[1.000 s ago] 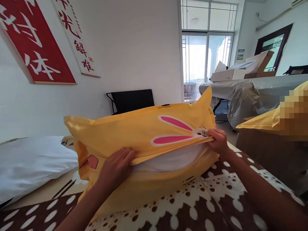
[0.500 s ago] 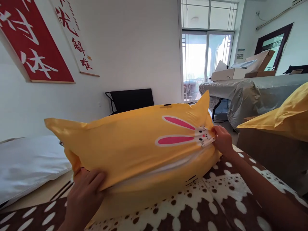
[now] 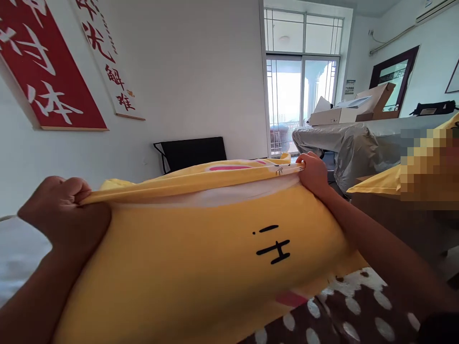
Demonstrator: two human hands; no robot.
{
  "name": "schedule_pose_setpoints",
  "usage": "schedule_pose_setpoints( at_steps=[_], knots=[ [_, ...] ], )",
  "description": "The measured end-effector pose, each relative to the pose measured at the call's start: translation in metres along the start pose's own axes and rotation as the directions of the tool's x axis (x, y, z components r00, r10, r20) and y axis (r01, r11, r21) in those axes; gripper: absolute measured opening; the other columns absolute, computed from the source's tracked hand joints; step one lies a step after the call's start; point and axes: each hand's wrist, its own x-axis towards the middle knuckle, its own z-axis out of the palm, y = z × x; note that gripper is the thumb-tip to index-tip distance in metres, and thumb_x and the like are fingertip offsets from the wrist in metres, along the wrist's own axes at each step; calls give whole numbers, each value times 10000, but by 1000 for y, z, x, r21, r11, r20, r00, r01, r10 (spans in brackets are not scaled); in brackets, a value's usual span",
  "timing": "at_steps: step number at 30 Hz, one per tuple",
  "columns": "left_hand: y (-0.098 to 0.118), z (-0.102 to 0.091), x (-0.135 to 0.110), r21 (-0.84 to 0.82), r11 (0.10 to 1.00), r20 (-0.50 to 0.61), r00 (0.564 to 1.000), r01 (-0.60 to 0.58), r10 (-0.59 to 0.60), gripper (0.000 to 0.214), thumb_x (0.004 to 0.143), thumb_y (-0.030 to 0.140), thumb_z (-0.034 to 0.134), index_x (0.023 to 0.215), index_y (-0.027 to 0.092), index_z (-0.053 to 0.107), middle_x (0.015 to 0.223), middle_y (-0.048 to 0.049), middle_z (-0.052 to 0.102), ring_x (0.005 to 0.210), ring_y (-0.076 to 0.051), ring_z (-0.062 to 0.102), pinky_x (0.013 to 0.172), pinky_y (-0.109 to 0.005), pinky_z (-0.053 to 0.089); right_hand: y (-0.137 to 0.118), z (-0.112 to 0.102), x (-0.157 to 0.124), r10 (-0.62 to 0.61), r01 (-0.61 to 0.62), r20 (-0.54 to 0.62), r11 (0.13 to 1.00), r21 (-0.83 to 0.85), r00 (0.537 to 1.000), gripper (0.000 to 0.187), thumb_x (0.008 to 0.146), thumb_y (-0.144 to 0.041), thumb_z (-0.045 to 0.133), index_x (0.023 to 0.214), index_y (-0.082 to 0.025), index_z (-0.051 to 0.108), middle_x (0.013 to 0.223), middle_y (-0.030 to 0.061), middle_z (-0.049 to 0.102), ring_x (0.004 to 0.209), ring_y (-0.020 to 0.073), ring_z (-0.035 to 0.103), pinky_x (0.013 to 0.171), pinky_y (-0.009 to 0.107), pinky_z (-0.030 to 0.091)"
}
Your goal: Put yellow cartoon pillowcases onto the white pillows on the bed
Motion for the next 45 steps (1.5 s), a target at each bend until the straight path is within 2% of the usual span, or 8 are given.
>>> schedule_pose_setpoints(
  at_steps=[4,8,17,23,29,35,40,45],
  knots=[
    [-24,-1,-12,155,985,347,938,-69,11,172,597,203,420,557,182,254,571,34,287,542,-104,281,523,-239,206,-1,6,-13,-4,45,261,988,-148,965,266,714,-81,479,857,-206,665,887,54,623,711,163,533,567,268,259],
    [-53,21,-36,179,982,698,711,-61,-83,164,634,167,423,556,187,280,512,48,353,531,-109,346,530,-218,253,6,27,-30,-45,135,536,982,-130,843,267,703,-68,545,881,-203,691,921,81,656,803,206,582,626,275,348],
    [-28,21,-92,-201,944,946,300,261,119,489,813,544,486,1219,272,512,1307,-33,550,1120,-218,536,913,-291,423,-13,21,-79,-602,189,590,769,611,538,387,831,-419,578,1163,-220,587,1149,63,619,1047,200,547,924,340,393],
    [-5,22,-96,-323,941,888,312,-97,337,352,856,492,408,799,207,606,985,-61,634,889,-193,581,789,-278,446,-18,20,-82,-605,324,616,794,514,504,196,836,-339,562,721,-180,564,828,36,597,770,156,527,719,264,392],
    [5,54,-103,-213,976,869,450,-36,206,400,885,485,312,794,214,592,745,-27,657,686,-185,581,644,-272,413,-17,44,-90,-410,267,522,906,328,748,249,939,-284,369,779,-206,543,727,14,596,664,145,484,628,243,306],
    [-1,101,-115,-114,988,843,536,102,42,459,845,530,330,874,193,639,922,-97,719,883,-251,646,729,-290,441,-17,79,-87,-271,152,613,959,240,742,270,911,-287,431,708,-184,576,748,39,642,689,147,525,620,238,309],
    [-13,74,-111,-42,999,851,525,20,25,515,842,597,326,929,228,675,904,-64,731,847,-253,654,685,-296,425,8,58,-85,-361,195,667,929,313,651,405,911,-474,432,684,-181,598,721,30,657,634,132,517,586,236,312],
    [-22,41,-86,134,983,848,528,-129,-46,563,883,537,257,1004,178,674,865,-121,724,837,-289,657,680,-337,414,15,41,-78,-328,282,607,944,174,723,448,961,-399,311,678,-183,582,687,63,634,634,153,527,569,268,272]
  ],
)
